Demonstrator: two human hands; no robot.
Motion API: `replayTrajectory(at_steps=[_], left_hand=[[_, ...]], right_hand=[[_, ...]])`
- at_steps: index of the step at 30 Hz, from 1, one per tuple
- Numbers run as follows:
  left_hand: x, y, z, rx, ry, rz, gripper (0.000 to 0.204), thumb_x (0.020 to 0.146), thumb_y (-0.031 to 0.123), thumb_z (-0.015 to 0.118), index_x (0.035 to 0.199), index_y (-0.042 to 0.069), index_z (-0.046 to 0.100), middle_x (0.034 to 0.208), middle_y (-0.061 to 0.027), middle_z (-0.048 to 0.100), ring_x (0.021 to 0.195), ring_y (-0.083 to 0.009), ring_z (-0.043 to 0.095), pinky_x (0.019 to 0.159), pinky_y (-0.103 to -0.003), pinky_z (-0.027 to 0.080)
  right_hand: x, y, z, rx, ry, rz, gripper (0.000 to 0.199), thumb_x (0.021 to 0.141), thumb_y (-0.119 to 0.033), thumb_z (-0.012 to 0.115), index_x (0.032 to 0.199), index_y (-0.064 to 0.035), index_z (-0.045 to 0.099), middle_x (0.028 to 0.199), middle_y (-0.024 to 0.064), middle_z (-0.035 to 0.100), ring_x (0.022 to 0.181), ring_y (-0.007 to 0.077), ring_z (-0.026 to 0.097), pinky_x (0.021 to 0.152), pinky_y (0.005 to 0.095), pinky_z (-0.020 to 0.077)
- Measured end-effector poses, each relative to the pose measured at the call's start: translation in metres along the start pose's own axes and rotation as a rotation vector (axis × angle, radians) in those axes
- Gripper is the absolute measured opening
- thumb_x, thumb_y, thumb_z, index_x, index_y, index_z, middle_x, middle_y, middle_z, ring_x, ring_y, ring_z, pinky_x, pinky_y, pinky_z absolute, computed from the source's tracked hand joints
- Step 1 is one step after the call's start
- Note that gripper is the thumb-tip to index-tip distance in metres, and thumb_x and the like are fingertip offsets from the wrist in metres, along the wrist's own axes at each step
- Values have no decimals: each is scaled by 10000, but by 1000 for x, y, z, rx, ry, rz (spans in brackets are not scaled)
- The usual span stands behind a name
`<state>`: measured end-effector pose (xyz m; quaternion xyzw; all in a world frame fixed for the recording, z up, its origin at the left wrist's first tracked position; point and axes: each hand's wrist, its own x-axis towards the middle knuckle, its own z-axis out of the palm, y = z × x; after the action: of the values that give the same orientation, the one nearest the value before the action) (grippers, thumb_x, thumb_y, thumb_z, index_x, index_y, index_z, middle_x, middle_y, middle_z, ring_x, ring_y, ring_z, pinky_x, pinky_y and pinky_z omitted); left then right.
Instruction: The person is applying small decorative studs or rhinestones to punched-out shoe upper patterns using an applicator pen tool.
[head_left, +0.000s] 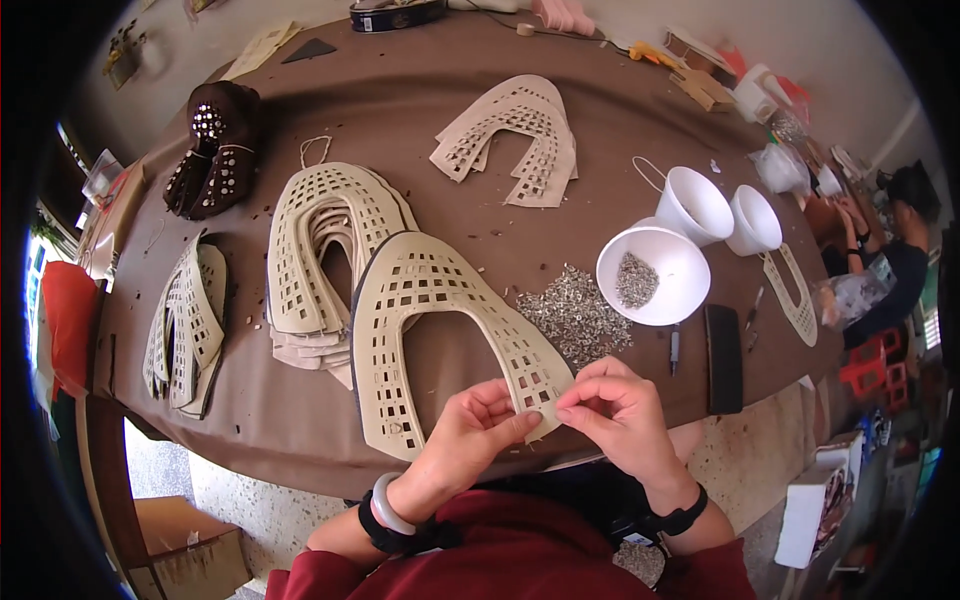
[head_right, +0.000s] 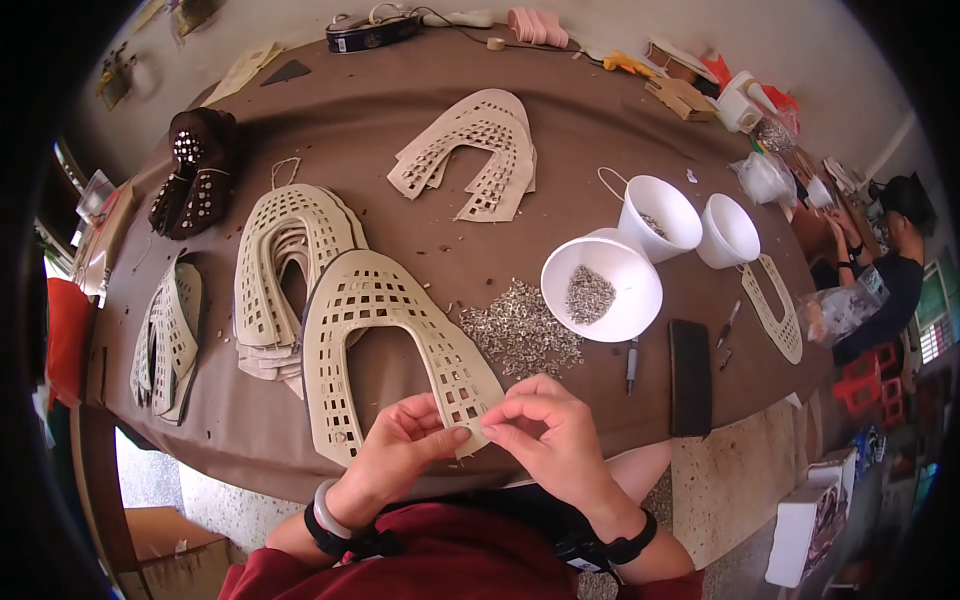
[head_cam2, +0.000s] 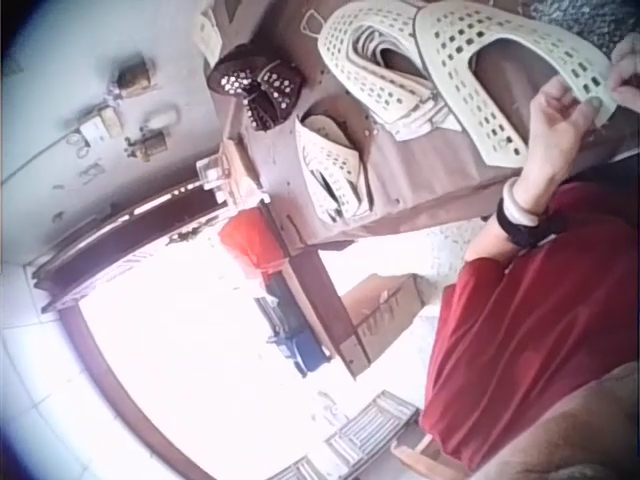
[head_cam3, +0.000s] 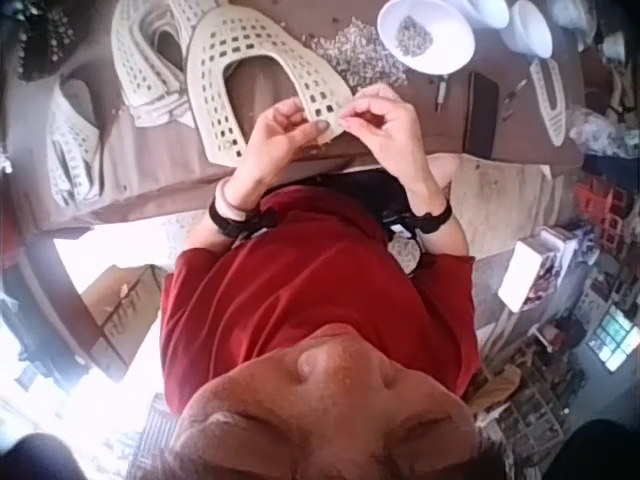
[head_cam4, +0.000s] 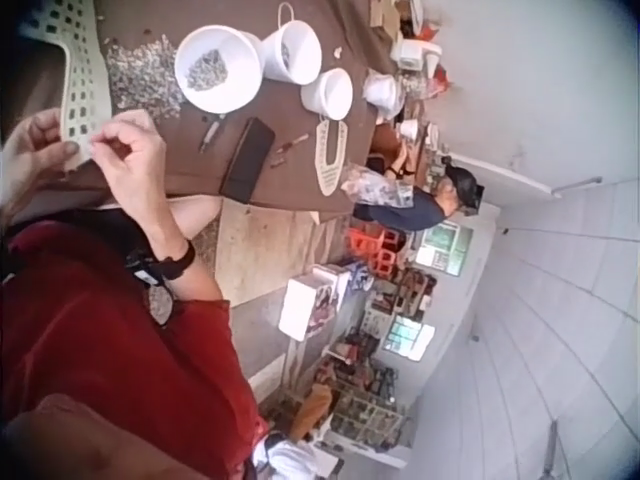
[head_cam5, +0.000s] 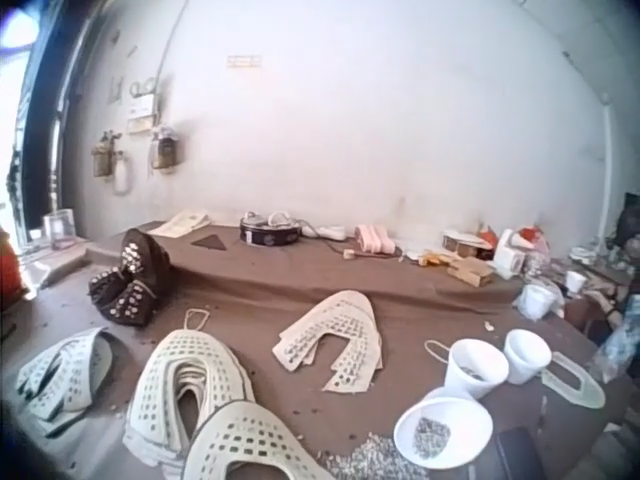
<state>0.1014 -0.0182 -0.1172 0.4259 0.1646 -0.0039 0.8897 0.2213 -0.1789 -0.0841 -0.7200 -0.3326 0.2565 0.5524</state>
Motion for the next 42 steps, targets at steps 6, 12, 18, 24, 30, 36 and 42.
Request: replayTrajectory(at_steps=[6,12,18,24,30,36,42], left_hand=[[-3,-2,4,33,6,111,337,908,-38,610,1241,-27,557,1168,-104,658,1027,-145,643,897,-284,533],[-2,-5,6,79,19,158,337,915,-57,589,1249,-53,540,1193,-123,642,1082,-161,623,975,-308,503],[-7,-4,10,213,45,226,330,912,-56,596,1239,-61,553,1200,-121,641,1088,-159,618,967,-295,499],[-11,-5,8,495,126,372,231,892,-57,628,1117,-18,660,1097,-74,647,1006,-135,619,893,-270,500],[0,11,8,429,125,487,177,858,-6,695,1036,-9,701,1023,-87,660,931,-144,634,820,-264,515],[0,25,10,611,168,583,178,856,-7,700,1034,-10,702,1002,-86,701,938,-146,646,832,-265,496],[1,36,-2,188,230,477,231,908,27,657,1133,-23,639,1026,-84,708,906,-109,658,818,-257,536]], right_hand=[[3,7,5,-50,76,-25,97,783,-1,754,873,-22,726,1192,116,541,935,134,601,757,249,525],[4,15,8,63,65,-24,91,795,26,732,883,15,712,1214,135,540,962,150,615,798,260,536],[6,9,10,174,36,103,87,815,18,718,894,47,698,945,94,664,849,129,662,764,256,542],[6,11,17,259,86,88,76,804,36,726,844,23,662,832,44,673,794,90,651,722,235,532],[17,-2,14,335,71,21,115,797,43,732,805,5,624,815,33,655,786,78,633,708,230,521],[33,-3,19,327,64,-51,170,797,43,712,846,-13,558,784,18,621,770,69,608,717,228,504],[39,-26,6,52,-85,142,365,810,-59,745,1101,9,535,784,78,664,785,135,669,720,261,523]])
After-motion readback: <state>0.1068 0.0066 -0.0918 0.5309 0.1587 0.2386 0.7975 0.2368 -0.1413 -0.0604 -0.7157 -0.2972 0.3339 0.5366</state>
